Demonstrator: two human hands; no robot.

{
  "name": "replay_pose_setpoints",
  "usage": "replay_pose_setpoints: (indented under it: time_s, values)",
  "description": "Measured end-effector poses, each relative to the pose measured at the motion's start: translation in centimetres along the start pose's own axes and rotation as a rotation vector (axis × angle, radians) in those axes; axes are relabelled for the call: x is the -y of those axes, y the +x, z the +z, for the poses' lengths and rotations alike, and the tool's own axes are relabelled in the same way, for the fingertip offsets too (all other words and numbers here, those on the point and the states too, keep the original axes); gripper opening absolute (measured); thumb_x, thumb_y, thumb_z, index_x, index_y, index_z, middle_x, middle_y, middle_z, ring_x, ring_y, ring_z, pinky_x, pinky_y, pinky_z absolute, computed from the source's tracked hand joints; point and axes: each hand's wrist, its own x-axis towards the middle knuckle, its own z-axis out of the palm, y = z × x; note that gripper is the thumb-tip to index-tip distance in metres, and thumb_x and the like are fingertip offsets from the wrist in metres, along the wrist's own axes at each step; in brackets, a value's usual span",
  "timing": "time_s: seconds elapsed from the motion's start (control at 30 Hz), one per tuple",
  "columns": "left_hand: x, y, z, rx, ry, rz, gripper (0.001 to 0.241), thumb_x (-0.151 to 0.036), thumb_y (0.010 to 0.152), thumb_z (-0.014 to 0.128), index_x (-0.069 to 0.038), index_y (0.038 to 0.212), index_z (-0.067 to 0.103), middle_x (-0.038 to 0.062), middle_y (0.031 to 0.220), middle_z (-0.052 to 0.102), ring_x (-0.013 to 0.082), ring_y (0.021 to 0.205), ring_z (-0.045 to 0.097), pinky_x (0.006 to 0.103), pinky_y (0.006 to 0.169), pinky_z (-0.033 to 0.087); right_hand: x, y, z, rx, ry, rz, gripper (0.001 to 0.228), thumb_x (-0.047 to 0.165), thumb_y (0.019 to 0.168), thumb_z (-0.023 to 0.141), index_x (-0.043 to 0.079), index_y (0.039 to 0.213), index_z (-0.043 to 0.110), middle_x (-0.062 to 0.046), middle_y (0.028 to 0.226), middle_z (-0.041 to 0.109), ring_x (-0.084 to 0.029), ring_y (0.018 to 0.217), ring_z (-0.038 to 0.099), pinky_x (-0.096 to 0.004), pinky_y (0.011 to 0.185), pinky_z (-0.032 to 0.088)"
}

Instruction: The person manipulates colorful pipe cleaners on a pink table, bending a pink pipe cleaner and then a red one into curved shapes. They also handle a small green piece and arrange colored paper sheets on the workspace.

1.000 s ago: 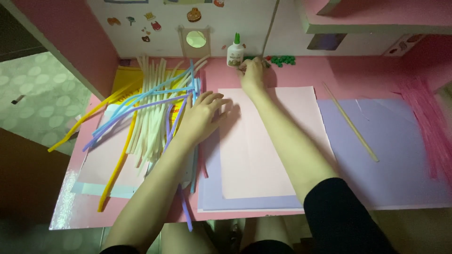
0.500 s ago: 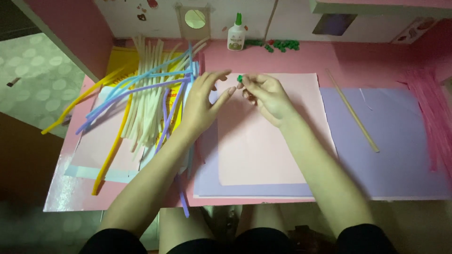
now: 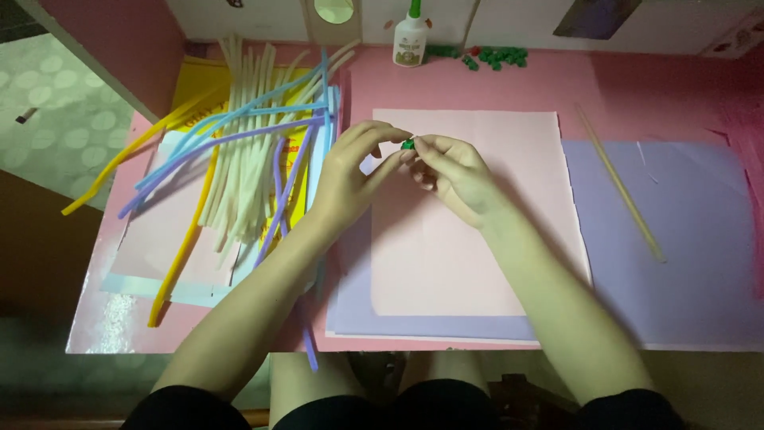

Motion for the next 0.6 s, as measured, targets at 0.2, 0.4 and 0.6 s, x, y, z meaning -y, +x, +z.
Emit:
replay_pose_setpoints:
  time_s: [0.2,0.4,0.6]
  values:
    - [-0.09,0.00,0.18,-0.007,0.021,0.022,0.019,-0.005,0.079,0.068,-0.011,0.097,0.063,0.005,0.083,0.060,0.0190,0.063,0.054,0.0323,0.065,0.047,0.14,-0.10,0.05,0.003,-0.073,-0.034,0.025,0.025,0.086,0.060,0.001,0.094,0.061,-0.007,0.079,0.061,-0.013,0.066,0.055,-0.018,0.054,0.034]
    - [-0.47,0.12,0.02,0.011,-0.040,-0.005,0.020,-0.004,0.080,0.067,-0.010,0.098,0.063,0.004,0.082,0.061,0.0176,0.064,0.054,0.0305,0.065,0.046,0.54,-0.39,0.29,-0.005,-0.076,-0.032,0.025,0.025,0.086,0.058,0.001,0.092,0.062,-0.007,0.077,0.062,-0.013,0.066,0.055,-0.018,0.054,0.033]
    - [-0.98,0.26,-0.14,0.018,-0.067,-0.013,0.014,-0.003,0.082,0.064,-0.009,0.095,0.063,0.003,0.082,0.061,0.0159,0.063,0.053,0.0285,0.064,0.046,0.26,-0.04,-0.19,-0.026,-0.105,-0.044,0.026,0.027,0.087,0.057,0.001,0.092,0.063,-0.008,0.077,0.063,-0.012,0.065,0.055,-0.017,0.053,0.034]
